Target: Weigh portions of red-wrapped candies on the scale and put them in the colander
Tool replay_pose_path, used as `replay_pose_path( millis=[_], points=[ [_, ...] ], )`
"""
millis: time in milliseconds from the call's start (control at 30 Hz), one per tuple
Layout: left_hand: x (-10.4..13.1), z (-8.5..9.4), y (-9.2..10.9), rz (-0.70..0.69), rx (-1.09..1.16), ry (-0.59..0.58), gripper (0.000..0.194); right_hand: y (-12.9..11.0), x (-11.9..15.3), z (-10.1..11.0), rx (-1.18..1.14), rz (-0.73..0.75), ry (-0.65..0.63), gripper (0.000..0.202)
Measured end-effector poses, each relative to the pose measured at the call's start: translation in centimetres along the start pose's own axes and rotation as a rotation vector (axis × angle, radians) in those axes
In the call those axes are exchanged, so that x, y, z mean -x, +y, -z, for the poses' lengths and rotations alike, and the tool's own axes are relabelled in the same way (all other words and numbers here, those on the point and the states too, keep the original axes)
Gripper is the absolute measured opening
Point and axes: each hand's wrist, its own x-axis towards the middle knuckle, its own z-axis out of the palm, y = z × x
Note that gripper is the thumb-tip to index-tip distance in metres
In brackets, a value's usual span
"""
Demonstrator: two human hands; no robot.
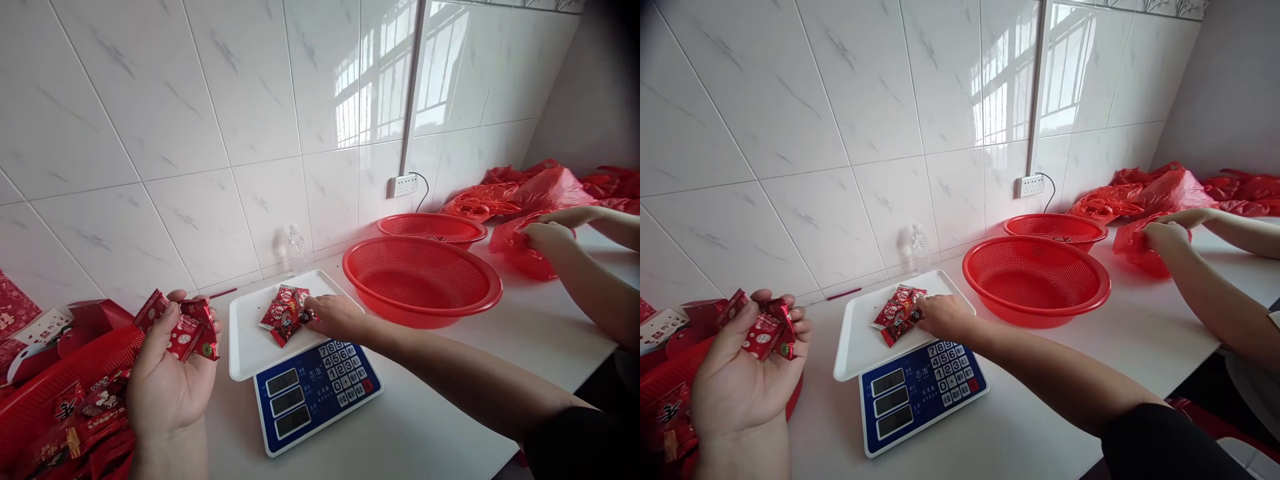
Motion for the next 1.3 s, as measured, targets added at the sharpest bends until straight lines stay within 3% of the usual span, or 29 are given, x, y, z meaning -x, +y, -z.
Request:
replay_pose_path(
  millis=[200, 400, 467, 533, 633, 733, 867, 1100, 1300],
  points=[
    [0.3, -0.2, -0.2, 0.033, 0.022, 0.008, 0.014, 1.8, 1.3, 1.3, 0.001, -0.053, 0.078, 0.030],
    [0.2, -0.3, -0.4, 0.041, 0.019, 0.011, 0.012, 8.4, 3.6, 5.0, 0.145, -0.500, 0.219, 0.026],
    [0.2, -0.2, -0.4, 0.044, 0.019, -0.007, 0.011, 10.4, 4.1, 5.3, 0.228, -0.559, 0.222, 0.031],
    [0.2, -0.2, -0.5, 0.051, 0.016, -0.023, 0.010, 11.3, 4.2, 4.9, 0.230, -0.493, 0.241, 0.038],
    [0.2, -0.3, -0.7, 0.055, 0.011, -0.041, 0.009, 10.0, 3.3, 3.6, 0.084, -0.261, 0.233, 0.043],
    [0.3, -0.4, -0.8, 0.056, 0.004, -0.044, 0.008, 6.9, 1.3, 2.2, -0.034, -0.037, 0.150, 0.042],
    [0.6, -0.4, -0.6, 0.046, -0.005, -0.050, 0.006, 3.4, -1.6, 0.5, -0.118, 0.143, 0.017, 0.045],
    [0.8, -0.5, -0.6, 0.058, 0.004, -0.025, 0.008, 2.1, -3.8, -1.3, -0.058, 0.110, -0.049, 0.036],
    [0.6, -0.6, -0.8, 0.066, 0.005, -0.022, 0.008, 4.4, -1.9, 1.0, 0.041, -0.080, 0.043, 0.042]
  ],
)
